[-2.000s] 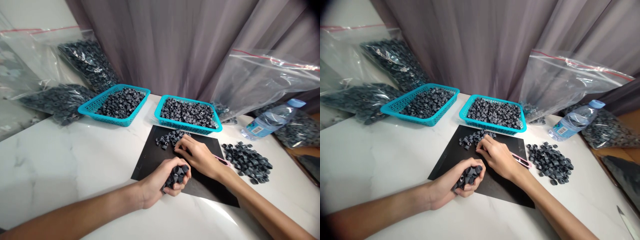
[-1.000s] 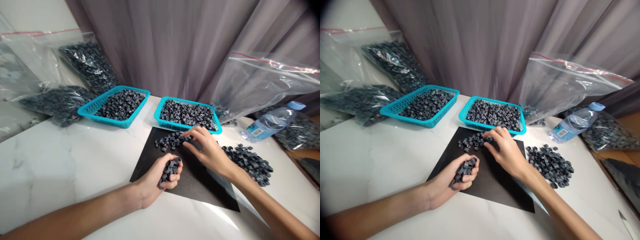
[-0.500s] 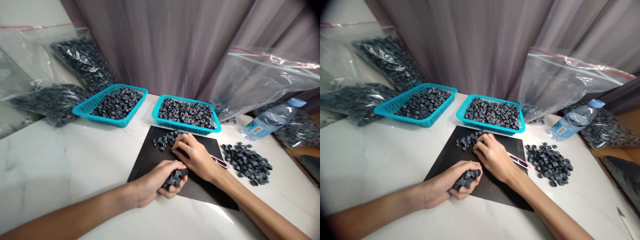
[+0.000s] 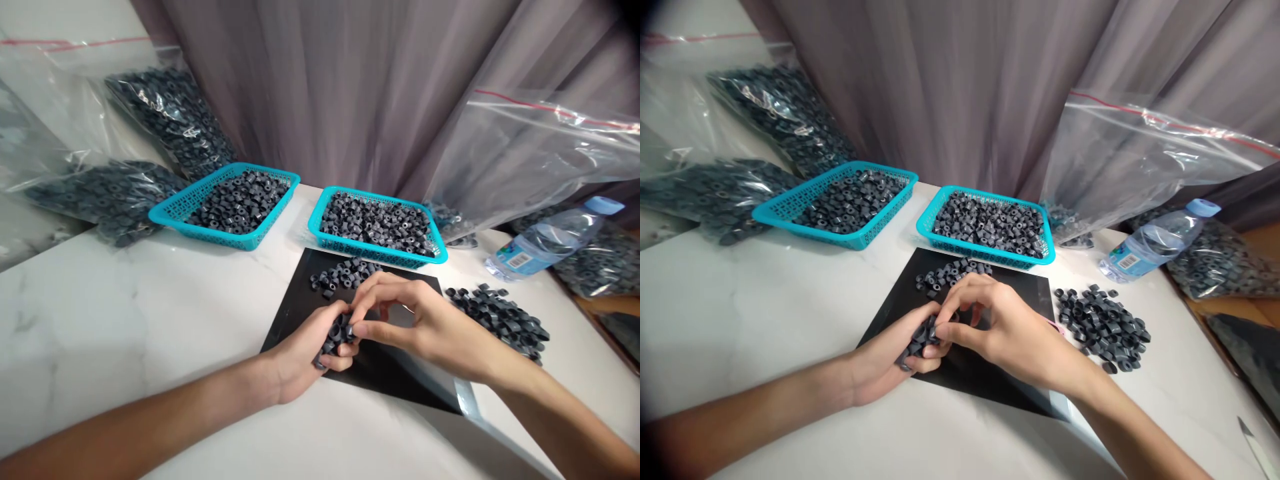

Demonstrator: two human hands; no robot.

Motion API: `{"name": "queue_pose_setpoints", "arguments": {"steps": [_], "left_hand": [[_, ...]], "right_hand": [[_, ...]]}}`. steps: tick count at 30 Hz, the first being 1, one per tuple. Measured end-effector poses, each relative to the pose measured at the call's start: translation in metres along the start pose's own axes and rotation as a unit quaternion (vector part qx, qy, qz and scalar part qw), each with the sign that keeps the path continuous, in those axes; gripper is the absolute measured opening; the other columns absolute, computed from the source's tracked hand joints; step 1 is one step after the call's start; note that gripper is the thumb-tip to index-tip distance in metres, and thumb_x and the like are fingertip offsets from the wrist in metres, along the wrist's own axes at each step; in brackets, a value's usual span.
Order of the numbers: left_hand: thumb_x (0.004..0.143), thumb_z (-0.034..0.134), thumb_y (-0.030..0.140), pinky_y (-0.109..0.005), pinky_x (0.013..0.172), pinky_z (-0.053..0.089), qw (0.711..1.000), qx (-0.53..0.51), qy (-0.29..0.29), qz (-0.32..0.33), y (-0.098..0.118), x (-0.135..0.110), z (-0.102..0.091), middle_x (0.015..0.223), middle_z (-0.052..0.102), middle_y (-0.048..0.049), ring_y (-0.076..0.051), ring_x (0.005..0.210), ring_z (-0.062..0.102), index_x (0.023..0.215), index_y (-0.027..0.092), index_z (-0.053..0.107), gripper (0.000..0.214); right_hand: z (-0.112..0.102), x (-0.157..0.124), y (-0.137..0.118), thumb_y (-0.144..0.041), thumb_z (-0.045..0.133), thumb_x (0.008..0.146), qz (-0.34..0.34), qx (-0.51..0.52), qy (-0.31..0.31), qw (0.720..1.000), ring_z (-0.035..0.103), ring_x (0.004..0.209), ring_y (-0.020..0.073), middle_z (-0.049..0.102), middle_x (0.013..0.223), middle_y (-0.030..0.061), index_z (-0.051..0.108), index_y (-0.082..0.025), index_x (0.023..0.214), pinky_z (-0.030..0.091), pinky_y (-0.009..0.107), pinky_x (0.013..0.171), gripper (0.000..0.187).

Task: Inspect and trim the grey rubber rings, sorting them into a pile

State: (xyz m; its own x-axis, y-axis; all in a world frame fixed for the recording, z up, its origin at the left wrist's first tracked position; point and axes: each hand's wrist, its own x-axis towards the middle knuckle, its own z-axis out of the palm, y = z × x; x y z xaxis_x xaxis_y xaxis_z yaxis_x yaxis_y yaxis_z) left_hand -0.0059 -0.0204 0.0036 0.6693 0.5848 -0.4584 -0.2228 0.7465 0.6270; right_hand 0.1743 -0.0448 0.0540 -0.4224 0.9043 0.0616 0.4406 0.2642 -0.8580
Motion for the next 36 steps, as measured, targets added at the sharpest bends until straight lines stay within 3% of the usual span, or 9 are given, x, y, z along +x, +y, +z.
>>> {"name": "queue_pose_setpoints", "arguments": {"steps": [5, 14, 19, 23, 27, 31, 36], "left_hand": [[0.097, 0.040, 0.026, -0.013, 0.037, 0.011, 1.000, -0.002, -0.005, -0.026, 0.001, 0.003, -0.002, 0.063, 0.044, 0.0029, -0.001, 0.044, 0.030, 0.076, 0.014, 0.053, 0.028], [0.098, 0.036, 0.025, -0.011, 0.036, 0.014, 0.999, 0.016, -0.019, -0.046, 0.002, 0.002, 0.000, 0.062, 0.050, -0.0002, -0.002, 0.043, 0.036, 0.072, 0.012, 0.055, 0.034], [0.096, 0.038, 0.028, -0.011, 0.035, 0.014, 0.998, 0.014, -0.018, -0.053, 0.002, 0.003, -0.001, 0.063, 0.051, -0.0016, -0.003, 0.044, 0.037, 0.070, 0.013, 0.055, 0.035], [0.094, 0.046, 0.031, -0.012, 0.034, 0.014, 0.997, 0.010, -0.038, -0.065, 0.003, 0.005, -0.005, 0.066, 0.051, -0.0005, -0.003, 0.045, 0.035, 0.073, 0.012, 0.058, 0.031], [0.090, 0.054, 0.032, -0.012, 0.034, 0.013, 0.996, 0.005, -0.049, -0.079, 0.006, 0.005, -0.005, 0.067, 0.051, 0.0004, -0.003, 0.046, 0.036, 0.075, 0.013, 0.059, 0.026], [0.090, 0.055, 0.033, -0.012, 0.034, 0.013, 0.996, 0.012, -0.039, -0.079, 0.008, 0.005, -0.003, 0.067, 0.052, 0.0001, -0.002, 0.045, 0.036, 0.074, 0.012, 0.059, 0.026], [0.091, 0.054, 0.033, -0.012, 0.033, 0.014, 0.996, 0.019, -0.040, -0.077, 0.008, 0.004, -0.003, 0.068, 0.054, -0.0006, -0.002, 0.045, 0.038, 0.075, 0.012, 0.059, 0.027]], "right_hand": [[-0.001, -0.003, 0.001, -0.023, 0.069, 0.091, 0.046, -0.053, 0.028, 0.997, 0.063, 0.087, 0.0146, 0.068, 0.097, 0.0001, 0.074, -0.023, 0.086, 0.046, 0.027, 0.070, 0.007], [0.002, -0.002, 0.002, -0.024, 0.067, 0.090, 0.090, -0.027, 0.003, 0.996, 0.067, 0.078, 0.0151, 0.074, 0.085, -0.0010, 0.071, -0.022, 0.086, 0.047, 0.026, 0.066, 0.006], [0.006, -0.002, 0.000, -0.028, 0.067, 0.091, 0.082, 0.012, 0.007, 0.997, 0.069, 0.075, 0.0163, 0.074, 0.080, 0.0000, 0.067, -0.020, 0.087, 0.050, 0.027, 0.069, 0.008], [-0.007, 0.002, 0.014, -0.040, 0.061, 0.094, 0.049, 0.004, 0.055, 0.997, 0.065, 0.074, 0.0158, 0.071, 0.086, 0.0026, 0.065, -0.019, 0.089, 0.051, 0.026, 0.064, 0.022], [-0.027, 0.008, 0.054, -0.040, 0.061, 0.091, 0.062, -0.148, 0.197, 0.967, 0.063, 0.076, 0.0183, 0.068, 0.083, 0.0033, 0.065, -0.019, 0.090, 0.049, 0.029, 0.066, 0.021], [-0.028, 0.009, 0.077, -0.038, 0.065, 0.088, 0.082, -0.267, 0.182, 0.943, 0.063, 0.078, 0.0201, 0.068, 0.087, 0.0047, 0.065, -0.018, 0.097, 0.046, 0.031, 0.067, 0.022], [-0.009, 0.010, 0.074, -0.036, 0.063, 0.091, 0.091, -0.373, 0.194, 0.903, 0.063, 0.075, 0.0201, 0.070, 0.088, 0.0041, 0.065, -0.021, 0.093, 0.038, 0.029, 0.061, 0.015]]}}
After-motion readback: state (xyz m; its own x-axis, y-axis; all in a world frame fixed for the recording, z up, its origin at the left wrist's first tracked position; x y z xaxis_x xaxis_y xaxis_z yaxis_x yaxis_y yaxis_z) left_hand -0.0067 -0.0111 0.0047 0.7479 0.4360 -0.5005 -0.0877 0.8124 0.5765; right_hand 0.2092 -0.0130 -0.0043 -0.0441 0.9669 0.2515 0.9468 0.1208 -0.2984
